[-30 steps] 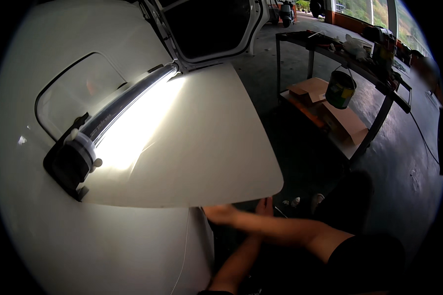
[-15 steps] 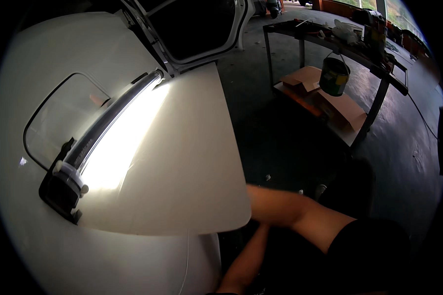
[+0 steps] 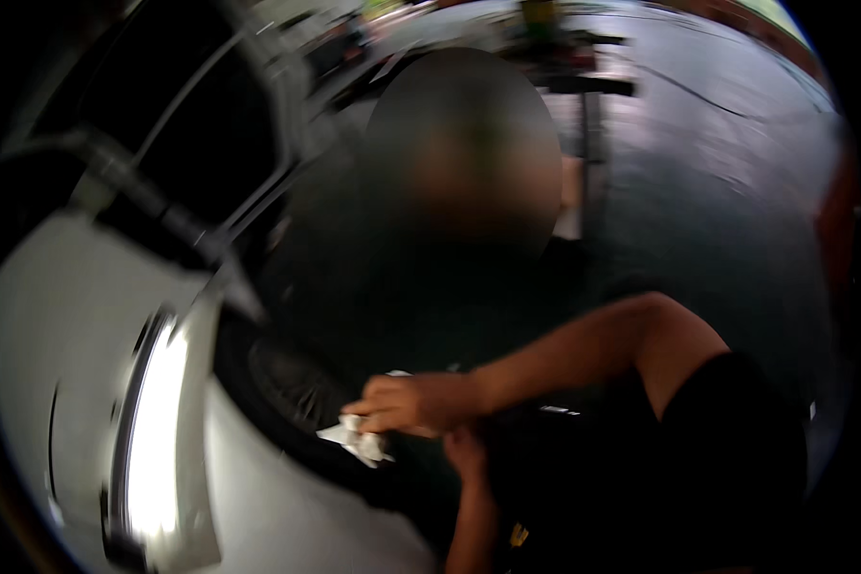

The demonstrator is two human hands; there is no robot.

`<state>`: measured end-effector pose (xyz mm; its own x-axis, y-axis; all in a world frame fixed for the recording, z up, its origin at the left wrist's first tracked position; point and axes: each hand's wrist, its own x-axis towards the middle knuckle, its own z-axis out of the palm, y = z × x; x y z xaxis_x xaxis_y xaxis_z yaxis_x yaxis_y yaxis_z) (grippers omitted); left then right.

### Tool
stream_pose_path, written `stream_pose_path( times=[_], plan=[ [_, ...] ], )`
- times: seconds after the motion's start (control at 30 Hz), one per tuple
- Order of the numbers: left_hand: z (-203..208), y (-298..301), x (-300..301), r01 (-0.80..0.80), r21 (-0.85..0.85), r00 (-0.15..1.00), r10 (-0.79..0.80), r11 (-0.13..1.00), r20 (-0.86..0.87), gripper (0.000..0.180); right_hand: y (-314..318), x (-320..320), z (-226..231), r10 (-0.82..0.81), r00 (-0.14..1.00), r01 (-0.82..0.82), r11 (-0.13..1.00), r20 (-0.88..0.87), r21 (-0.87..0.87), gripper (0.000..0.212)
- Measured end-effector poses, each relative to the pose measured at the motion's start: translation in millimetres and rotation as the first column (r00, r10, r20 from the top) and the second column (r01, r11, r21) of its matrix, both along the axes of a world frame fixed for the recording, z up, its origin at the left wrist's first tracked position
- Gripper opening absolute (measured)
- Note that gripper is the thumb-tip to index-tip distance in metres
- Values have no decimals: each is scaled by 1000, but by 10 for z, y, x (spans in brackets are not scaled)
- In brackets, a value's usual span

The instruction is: The person aligns a white car side panel and secures it using a ratchet. They then apply a substance from a small tube onto a blue plastic clip and use a yellow heat gun to treat the area before inserting the clip into the panel.

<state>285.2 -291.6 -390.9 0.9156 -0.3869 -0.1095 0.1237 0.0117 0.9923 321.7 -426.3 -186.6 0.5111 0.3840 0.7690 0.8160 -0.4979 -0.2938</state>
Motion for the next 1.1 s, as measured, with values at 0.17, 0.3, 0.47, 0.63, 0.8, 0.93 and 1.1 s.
stream_pose_path(
  times=[0.17, 0.3, 0.47, 0.63, 0.8, 0.93, 1.1],
  plan=[
    [410, -178, -149, -23, 73, 999, 25, 997, -26, 28, -2275, -381, 1265, -588, 676, 734, 594, 444, -329, 34],
    [222, 433, 150, 176, -157, 965, -202, 972, -170, 25, -3963, -607, 1933, -876, 352, 920, 388, 329, 48, 22],
    [33, 561, -198, -509, 120, 851, 519, 852, -81, 25, -6378, -527, 1644, -947, 146, 966, 198, 287, 163, 33],
    [-934, 1088, -1267, -593, 196, 566, 577, 781, -589, 33, -6691, -143, 1304, -999, -41, 899, -27, -23, -436, 51],
    [-700, 704, -1657, -438, 67, 384, 254, 896, -888, 32, -6788, -744, 1328, -985, -128, 902, -164, 115, -399, 51],
    [-1021, 1074, -1734, -191, 84, 636, 188, 978, -748, 30, -6027, -982, 1335, -975, -46, 899, -135, 216, -416, 41],
    [-851, 1240, -1373, -327, -173, 854, 212, 929, -475, 27, -6091, -1063, 1302, -950, 83, 909, -51, 300, -414, 30]
  ],
)
